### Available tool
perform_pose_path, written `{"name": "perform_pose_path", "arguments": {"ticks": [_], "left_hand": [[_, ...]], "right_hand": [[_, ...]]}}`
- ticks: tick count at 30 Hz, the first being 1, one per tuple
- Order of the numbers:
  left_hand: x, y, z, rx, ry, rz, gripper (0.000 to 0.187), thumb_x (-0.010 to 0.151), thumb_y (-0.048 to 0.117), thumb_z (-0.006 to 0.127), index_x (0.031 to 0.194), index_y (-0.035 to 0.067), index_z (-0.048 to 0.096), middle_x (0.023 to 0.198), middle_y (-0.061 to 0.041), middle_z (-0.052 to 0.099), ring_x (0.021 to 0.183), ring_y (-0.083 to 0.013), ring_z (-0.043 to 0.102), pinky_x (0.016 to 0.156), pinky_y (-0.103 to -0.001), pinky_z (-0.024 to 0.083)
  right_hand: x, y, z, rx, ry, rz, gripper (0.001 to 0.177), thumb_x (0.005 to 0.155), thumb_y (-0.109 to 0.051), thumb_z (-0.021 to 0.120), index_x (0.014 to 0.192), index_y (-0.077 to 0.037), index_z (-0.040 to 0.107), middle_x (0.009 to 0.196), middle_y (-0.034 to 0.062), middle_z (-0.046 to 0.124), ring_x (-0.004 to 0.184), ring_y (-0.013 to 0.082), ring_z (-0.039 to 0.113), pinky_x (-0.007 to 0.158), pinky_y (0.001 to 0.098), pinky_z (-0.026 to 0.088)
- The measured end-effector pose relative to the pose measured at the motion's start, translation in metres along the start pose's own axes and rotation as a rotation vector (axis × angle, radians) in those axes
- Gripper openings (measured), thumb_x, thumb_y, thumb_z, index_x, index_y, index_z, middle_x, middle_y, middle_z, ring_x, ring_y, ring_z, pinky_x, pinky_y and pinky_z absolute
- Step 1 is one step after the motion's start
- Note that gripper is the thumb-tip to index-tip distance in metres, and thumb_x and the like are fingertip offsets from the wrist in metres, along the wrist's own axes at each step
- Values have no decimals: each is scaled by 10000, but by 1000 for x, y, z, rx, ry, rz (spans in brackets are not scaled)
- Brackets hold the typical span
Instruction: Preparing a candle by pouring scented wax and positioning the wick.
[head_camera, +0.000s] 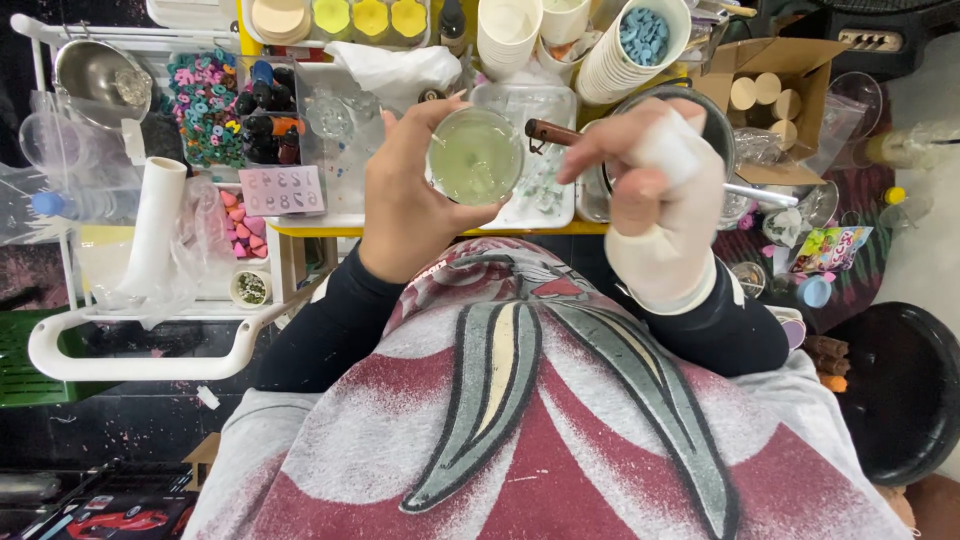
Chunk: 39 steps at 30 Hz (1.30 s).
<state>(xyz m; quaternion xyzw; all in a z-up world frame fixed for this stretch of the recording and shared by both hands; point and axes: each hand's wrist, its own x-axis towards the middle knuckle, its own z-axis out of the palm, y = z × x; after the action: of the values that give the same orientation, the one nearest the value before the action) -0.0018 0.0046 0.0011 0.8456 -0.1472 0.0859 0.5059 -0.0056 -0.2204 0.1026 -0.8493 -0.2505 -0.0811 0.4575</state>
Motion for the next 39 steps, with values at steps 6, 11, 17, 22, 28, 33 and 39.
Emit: {"name": "perform_pose_path", "arguments": {"ticks": [6, 11, 17, 22, 28, 33, 39], "left_hand": [[10, 4, -32, -23, -84, 56, 739, 752, 200, 993, 1332, 67, 557, 1260, -102, 693, 1198, -237, 704, 1156, -388, 478], [23, 3, -67, -105, -223, 137, 757, 759, 161, 1000, 1338, 25, 533, 1336, -107, 674, 1260, -200, 675, 1150, -325, 531], [43, 23, -99, -75, -397, 174, 756, 710, 141, 978, 1297, 9, 520, 1354, -134, 658, 1261, -195, 649, 1114, -332, 516], [56, 18, -116, -33, -538, 173, 803, 677, 141, 985, 1319, 13, 520, 1348, -130, 682, 1340, -201, 646, 1144, -359, 525], [77, 32, -123, -232, -706, 56, 740, 587, 68, 889, 1214, -1, 503, 1342, -171, 625, 1324, -246, 595, 1085, -379, 531], [83, 33, -127, -211, -746, 126, 756, 568, 44, 887, 1212, -21, 497, 1313, -176, 627, 1303, -262, 604, 1051, -391, 494], [78, 36, -124, -107, -612, 64, 783, 585, 41, 917, 1261, -2, 523, 1224, -98, 651, 1230, -212, 649, 1057, -361, 556]], "right_hand": [[-58, 42, 18, 120, 229, 171, 686, 1124, -665, 351, 1029, -58, 657, 819, 2, 624, 797, 99, 471, 755, 234, 376], [-71, 71, 33, 196, 53, 46, 523, 1061, -548, 450, 953, -84, 665, 893, 35, 637, 806, 174, 627, 760, 320, 473], [-76, 110, 85, 32, -375, 1, 240, 1018, -296, 630, 999, -70, 708, 884, 120, 694, 836, 325, 669, 773, 442, 505], [-80, 140, 112, 44, -470, 365, 226, 995, -292, 641, 1036, -78, 698, 903, 152, 697, 862, 366, 681, 782, 446, 518], [-96, 184, 141, -225, -385, 355, 233, 944, -164, 637, 1151, -57, 640, 1260, 182, 627, 1187, 373, 598, 987, 455, 499], [-93, 197, 150, -456, -328, 214, 525, 805, -135, 654, 1313, -6, 618, 1406, 228, 533, 1245, 414, 486, 1028, 484, 415], [-84, 191, 150, -572, -348, 176, 431, 817, -174, 670, 1229, -46, 655, 1361, 189, 607, 1213, 386, 538, 1026, 498, 420]]}}
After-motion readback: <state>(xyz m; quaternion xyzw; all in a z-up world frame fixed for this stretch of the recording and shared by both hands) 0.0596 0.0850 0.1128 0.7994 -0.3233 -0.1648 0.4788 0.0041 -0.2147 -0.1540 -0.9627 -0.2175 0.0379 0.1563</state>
